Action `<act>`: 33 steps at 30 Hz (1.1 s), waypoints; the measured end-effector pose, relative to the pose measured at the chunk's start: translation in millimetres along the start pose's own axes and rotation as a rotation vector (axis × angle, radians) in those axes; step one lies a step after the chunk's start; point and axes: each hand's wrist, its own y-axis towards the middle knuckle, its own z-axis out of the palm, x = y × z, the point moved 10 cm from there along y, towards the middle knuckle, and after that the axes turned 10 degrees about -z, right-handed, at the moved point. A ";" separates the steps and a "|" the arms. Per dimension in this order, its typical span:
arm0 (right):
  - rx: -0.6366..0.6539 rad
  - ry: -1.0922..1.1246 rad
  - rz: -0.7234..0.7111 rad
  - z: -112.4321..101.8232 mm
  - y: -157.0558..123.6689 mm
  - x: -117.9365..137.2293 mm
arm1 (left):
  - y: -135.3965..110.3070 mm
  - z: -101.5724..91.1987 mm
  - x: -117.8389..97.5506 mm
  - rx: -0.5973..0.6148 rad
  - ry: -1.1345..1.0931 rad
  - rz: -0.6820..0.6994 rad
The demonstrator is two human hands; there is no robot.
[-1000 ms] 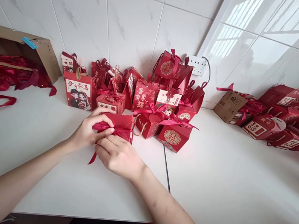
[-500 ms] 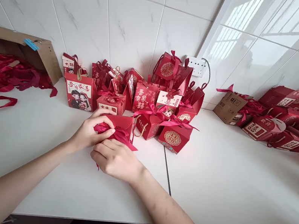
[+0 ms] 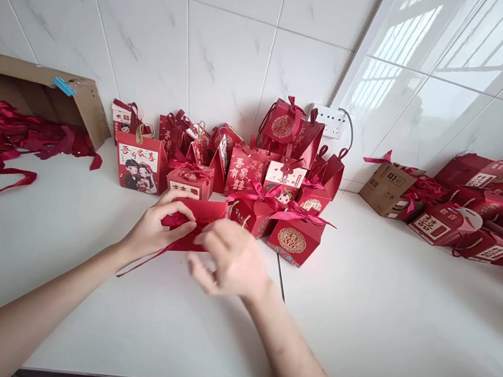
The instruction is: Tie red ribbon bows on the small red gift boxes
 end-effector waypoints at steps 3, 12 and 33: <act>0.195 -0.028 0.409 2.7 -17.0 -53.9 | -0.1 -0.4 0.1 -0.001 0.003 0.008; 0.560 0.371 0.799 47.7 -56.6 -75.8 | 1.0 -3.5 0.5 -0.016 -0.019 0.010; -1.066 1.368 0.774 -46.4 -72.5 -128.4 | 14.3 -6.6 52.8 0.118 -0.158 -0.335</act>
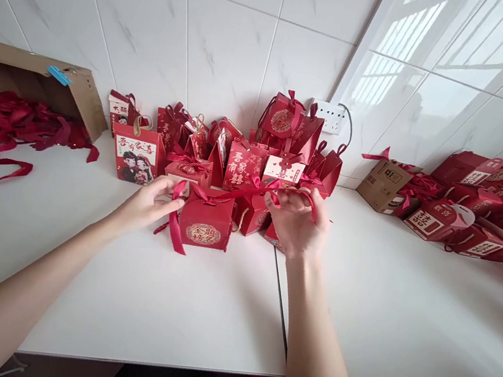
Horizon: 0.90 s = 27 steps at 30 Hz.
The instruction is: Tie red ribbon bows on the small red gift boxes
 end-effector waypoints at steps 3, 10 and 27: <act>-0.105 -0.019 -0.012 -10.1 2.2 -3.5 | 3.0 0.9 15.1 0.075 -0.002 -0.156; -0.137 -0.134 -0.030 -13.8 9.0 -6.2 | 6.9 -25.4 -1.6 0.021 -0.624 -0.211; 0.451 -0.516 -0.004 133.8 20.4 -13.7 | 13.5 -0.2 -133.2 0.204 -0.737 -0.042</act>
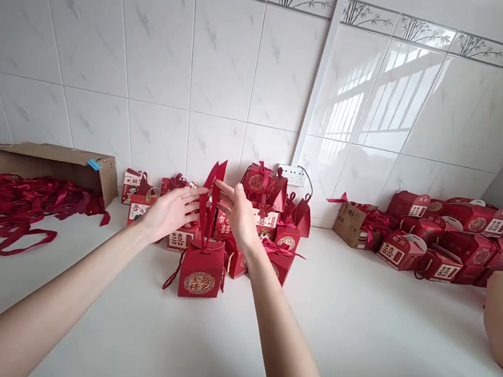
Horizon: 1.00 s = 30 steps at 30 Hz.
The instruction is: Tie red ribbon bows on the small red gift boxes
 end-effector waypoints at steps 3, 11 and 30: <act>-0.118 0.047 0.019 -21.5 -12.8 8.1 | -11.7 -16.6 -3.4 -0.053 0.087 0.026; -0.421 -0.202 0.165 -105.3 -91.2 25.9 | -55.9 -78.6 48.8 -0.072 0.484 -0.299; 0.153 -0.099 0.637 -9.5 -181.6 -68.3 | -119.1 -37.0 127.6 0.276 0.505 -0.619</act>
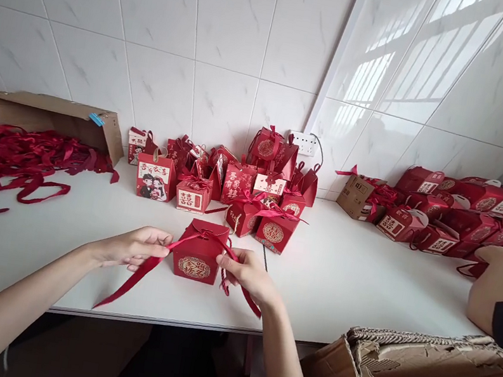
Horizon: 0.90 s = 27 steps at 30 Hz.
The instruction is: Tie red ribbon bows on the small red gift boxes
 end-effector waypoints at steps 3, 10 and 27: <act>-0.055 0.158 -0.028 -0.1 -19.5 -0.7 | -14.2 6.4 0.0 0.074 -0.006 0.027; -0.214 -0.134 0.021 -27.8 -21.3 -5.5 | -24.9 -11.9 -13.8 -0.110 0.110 0.127; -0.103 -0.200 -0.059 -13.2 20.0 14.2 | -8.2 -11.4 11.7 0.030 -0.095 -0.028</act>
